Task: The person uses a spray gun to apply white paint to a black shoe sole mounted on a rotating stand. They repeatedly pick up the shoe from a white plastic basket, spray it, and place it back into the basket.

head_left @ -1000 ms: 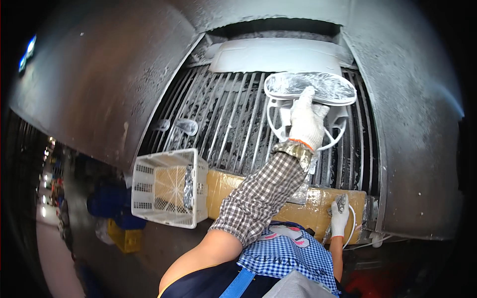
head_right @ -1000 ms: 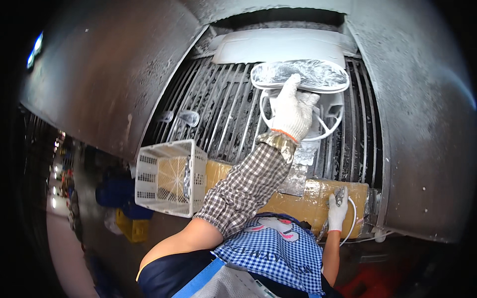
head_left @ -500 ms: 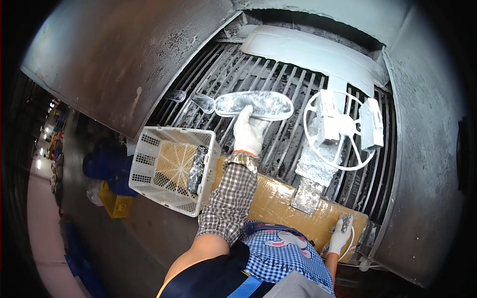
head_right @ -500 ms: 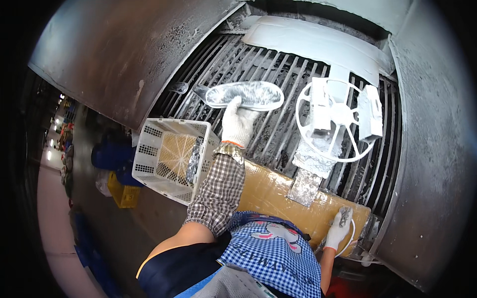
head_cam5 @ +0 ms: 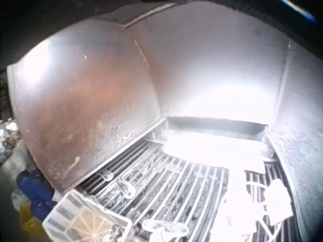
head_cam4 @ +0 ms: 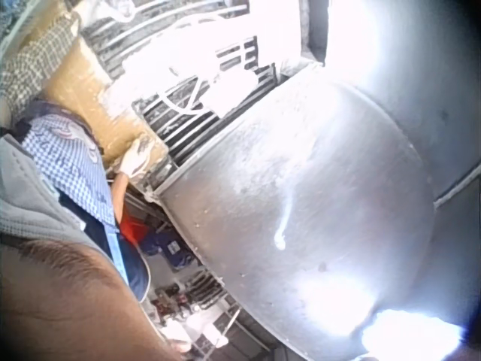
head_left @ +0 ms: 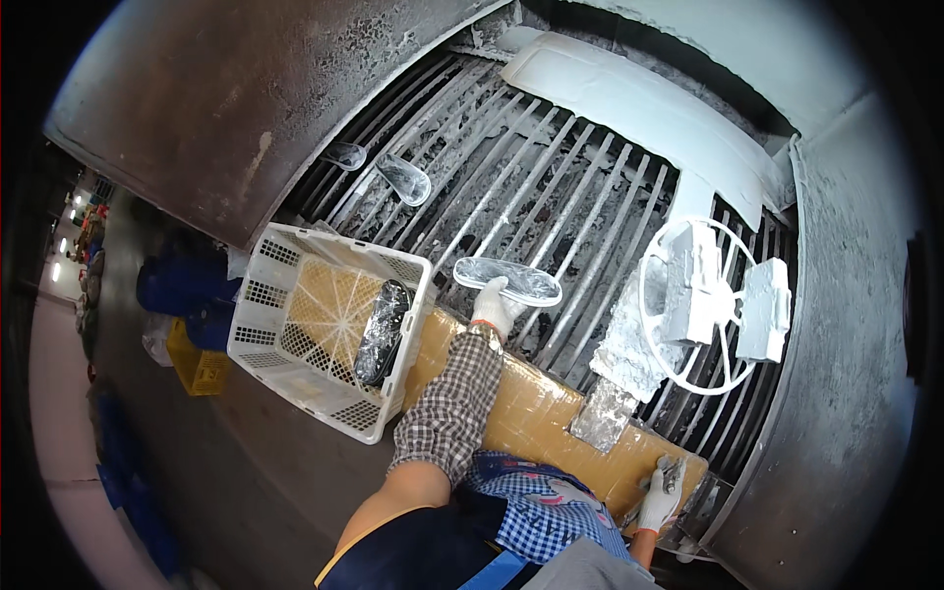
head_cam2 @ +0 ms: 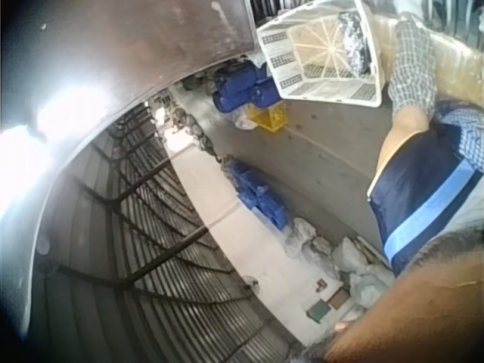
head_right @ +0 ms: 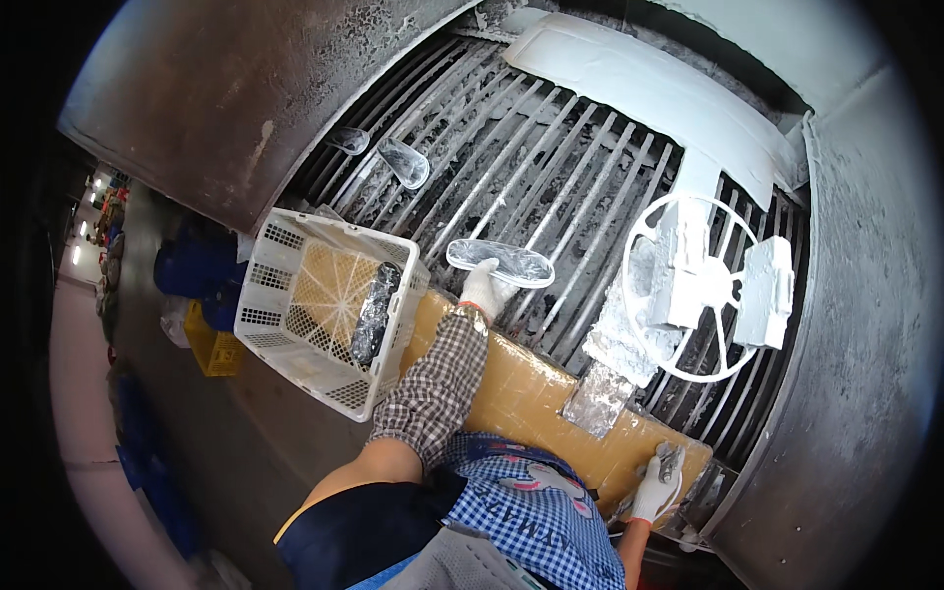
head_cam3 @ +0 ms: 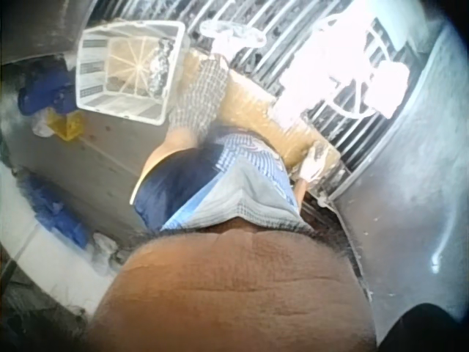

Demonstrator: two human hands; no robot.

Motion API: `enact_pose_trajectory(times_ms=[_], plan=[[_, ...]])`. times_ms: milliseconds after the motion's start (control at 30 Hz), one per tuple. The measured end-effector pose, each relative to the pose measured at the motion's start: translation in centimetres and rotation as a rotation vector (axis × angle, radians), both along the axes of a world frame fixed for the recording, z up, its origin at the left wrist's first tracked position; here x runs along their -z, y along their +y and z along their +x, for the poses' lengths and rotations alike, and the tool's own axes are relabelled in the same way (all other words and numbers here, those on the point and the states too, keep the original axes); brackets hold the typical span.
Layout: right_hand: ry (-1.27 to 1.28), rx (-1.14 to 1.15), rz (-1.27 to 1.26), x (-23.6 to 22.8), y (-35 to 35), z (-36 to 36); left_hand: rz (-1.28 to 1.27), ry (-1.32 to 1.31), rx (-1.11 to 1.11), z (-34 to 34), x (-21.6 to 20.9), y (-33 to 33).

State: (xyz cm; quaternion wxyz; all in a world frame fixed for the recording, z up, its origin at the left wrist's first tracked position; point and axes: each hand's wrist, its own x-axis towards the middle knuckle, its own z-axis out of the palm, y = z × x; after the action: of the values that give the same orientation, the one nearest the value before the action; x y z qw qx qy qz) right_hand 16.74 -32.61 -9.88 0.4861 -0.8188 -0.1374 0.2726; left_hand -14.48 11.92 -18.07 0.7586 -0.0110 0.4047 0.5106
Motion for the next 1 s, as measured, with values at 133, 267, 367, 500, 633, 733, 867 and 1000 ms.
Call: enact_pose_trajectory(times_ms=[133, 267, 367, 500, 633, 733, 867, 1000], plan=[[0.04, -0.014, -0.03, -0.1, -0.6, 0.2, 0.009, 0.033, -0.05, -0.3, -2.2, 2.7], [-0.014, -0.048, -0.047, 0.0, 0.2, 0.9, 0.21, -0.012, -0.082, -2.0, -1.9, 9.6], [-0.025, -0.049, -0.059, -0.1, -0.5, 0.8, 0.044, 0.143, -0.204, -2.0, -2.7, 10.8], [-0.243, -0.1, 0.038, 3.8, -1.9, 3.2, -0.178, 0.299, -0.106, -0.3, -4.0, 5.9], [0.009, -0.016, -0.055, -1.4, 0.5, 0.5, 0.069, 0.352, 0.18, -0.2, -6.5, -3.7], [0.055, -0.023, -0.08, -2.2, 1.2, 0.7, 0.19, 0.377, 0.274, -2.0, -13.9, -8.6], [0.142, -0.02, -0.006, -0.6, -0.2, 1.6, 0.447, 0.485, 0.192, -8.1, -20.6, -11.2], [0.09, -0.045, -0.039, -0.9, -0.1, 1.2, 0.487, 0.924, -0.049, -15.0, -23.5, -11.5]])
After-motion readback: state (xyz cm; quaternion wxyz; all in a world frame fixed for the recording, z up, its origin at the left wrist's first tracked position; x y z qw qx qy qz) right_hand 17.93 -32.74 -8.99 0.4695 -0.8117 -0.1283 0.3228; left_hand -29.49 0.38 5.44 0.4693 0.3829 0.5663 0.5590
